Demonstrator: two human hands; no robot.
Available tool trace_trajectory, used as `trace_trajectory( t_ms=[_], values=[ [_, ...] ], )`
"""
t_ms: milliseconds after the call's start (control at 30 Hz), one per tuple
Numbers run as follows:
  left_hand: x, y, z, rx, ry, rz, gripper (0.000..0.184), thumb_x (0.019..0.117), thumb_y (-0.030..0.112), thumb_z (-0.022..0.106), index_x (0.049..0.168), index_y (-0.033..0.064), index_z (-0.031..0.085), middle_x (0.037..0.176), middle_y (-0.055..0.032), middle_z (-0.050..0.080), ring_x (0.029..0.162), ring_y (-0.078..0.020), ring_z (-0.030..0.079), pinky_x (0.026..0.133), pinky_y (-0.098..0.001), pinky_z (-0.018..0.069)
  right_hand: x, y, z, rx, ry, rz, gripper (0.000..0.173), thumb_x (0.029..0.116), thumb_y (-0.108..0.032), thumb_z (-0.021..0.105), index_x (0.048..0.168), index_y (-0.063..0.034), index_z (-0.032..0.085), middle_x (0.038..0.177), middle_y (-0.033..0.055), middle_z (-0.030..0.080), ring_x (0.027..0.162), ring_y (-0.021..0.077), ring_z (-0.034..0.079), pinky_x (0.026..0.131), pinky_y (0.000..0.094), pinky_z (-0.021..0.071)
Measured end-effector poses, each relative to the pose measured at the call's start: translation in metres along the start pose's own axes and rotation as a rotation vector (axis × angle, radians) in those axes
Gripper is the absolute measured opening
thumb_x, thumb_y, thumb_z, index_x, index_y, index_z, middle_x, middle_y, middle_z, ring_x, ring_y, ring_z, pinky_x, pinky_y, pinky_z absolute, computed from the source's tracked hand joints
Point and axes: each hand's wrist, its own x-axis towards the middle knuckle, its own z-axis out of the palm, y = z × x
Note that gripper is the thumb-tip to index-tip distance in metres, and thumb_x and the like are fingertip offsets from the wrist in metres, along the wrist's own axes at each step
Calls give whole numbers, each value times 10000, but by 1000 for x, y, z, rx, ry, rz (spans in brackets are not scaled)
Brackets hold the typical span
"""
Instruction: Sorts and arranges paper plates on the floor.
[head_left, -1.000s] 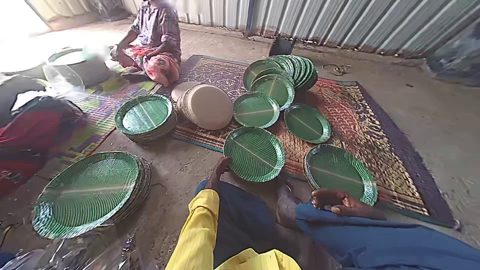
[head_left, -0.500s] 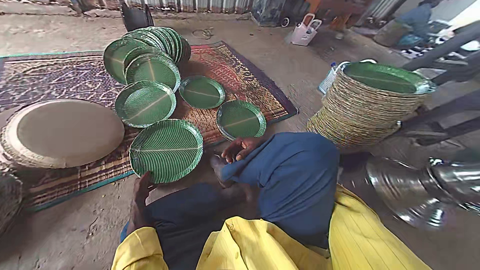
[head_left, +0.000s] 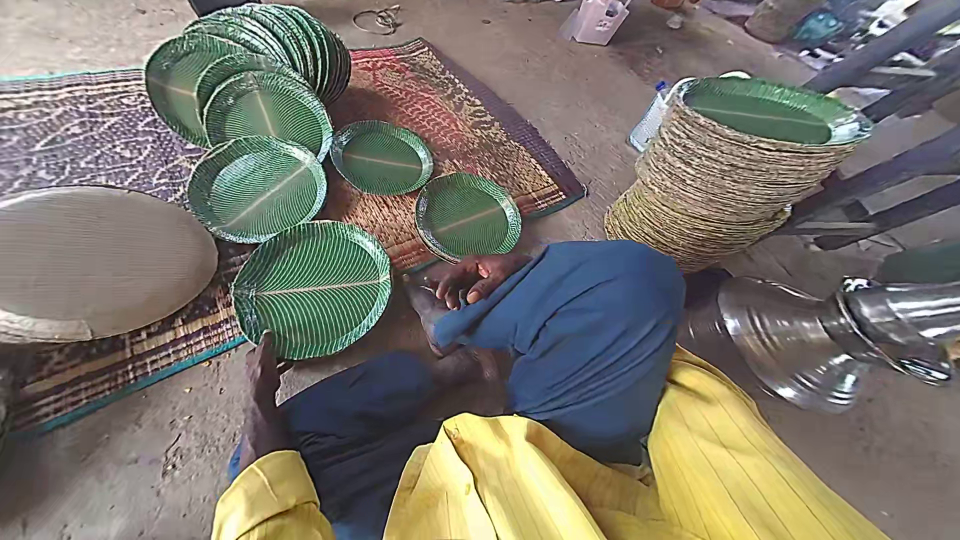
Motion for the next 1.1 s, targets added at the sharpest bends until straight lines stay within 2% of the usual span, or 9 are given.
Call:
trace_trajectory(
  t_ms=[167,300,367,433,500,633,833,967,1100],
  values=[
    [-9,12,0,78,146,131,597,1110,434,383,1501,-16,426,1411,-308,534,1216,-408,599,966,-583,510,-2,3,-8,20,-46,-5,525,937,-337,712,1311,20,623,1055,69,759,943,130,728,868,295,590],
    [-22,24,-12,197,485,471,482,1070,207,454,1444,-95,486,1422,-315,552,1368,-378,523,1165,-460,376,-2,11,-10,55,-62,-43,486,959,-323,686,1310,9,635,1046,10,760,947,66,711,883,249,570],
    [-27,38,-13,170,603,658,417,1026,121,482,1370,-99,566,1382,-303,590,1328,-363,566,1132,-410,424,-5,10,-14,61,-63,-6,502,964,-355,687,1318,-3,634,1067,9,762,950,68,716,886,254,577],
    [-29,56,-8,158,571,813,349,1018,98,500,1284,-93,623,1299,-295,629,1219,-359,617,1039,-423,488,-8,11,-18,89,-60,29,489,970,-342,685,1329,-14,635,1099,17,758,981,87,717,910,266,580],
    [-35,79,9,269,433,917,335,1036,128,487,1257,-75,637,1264,-283,650,1179,-382,642,1010,-487,512,-11,12,-21,102,-64,35,461,990,-313,664,1332,-7,625,1111,20,749,1018,91,707,946,268,565],
    [-25,109,62,469,188,1150,284,1009,97,523,1168,-66,693,1067,-266,714,982,-415,708,875,-562,560,-16,15,-27,98,-60,10,439,1001,-287,663,1348,-20,625,1117,44,747,1015,118,714,958,297,571],
    [3,57,92,361,97,1052,292,1003,69,529,1167,-117,683,1009,-290,721,894,-411,722,850,-569,563,-28,22,-36,59,28,19,469,988,-326,685,1355,-42,617,1145,33,735,1024,112,707,936,284,574],
    [5,38,79,438,25,896,322,1018,114,507,1214,-77,676,1097,-290,707,992,-426,704,917,-604,534,-40,6,-50,-24,210,141,360,977,-229,700,1312,-104,657,1099,-41,743,985,82,706,892,266,588],
    [7,51,67,474,12,871,304,1017,90,524,1220,-79,675,1088,-294,703,956,-441,695,883,-617,528,-44,-42,-78,-323,443,355,326,888,-69,641,1209,-17,666,981,-28,744,906,57,705,854,246,593]
  ],
)
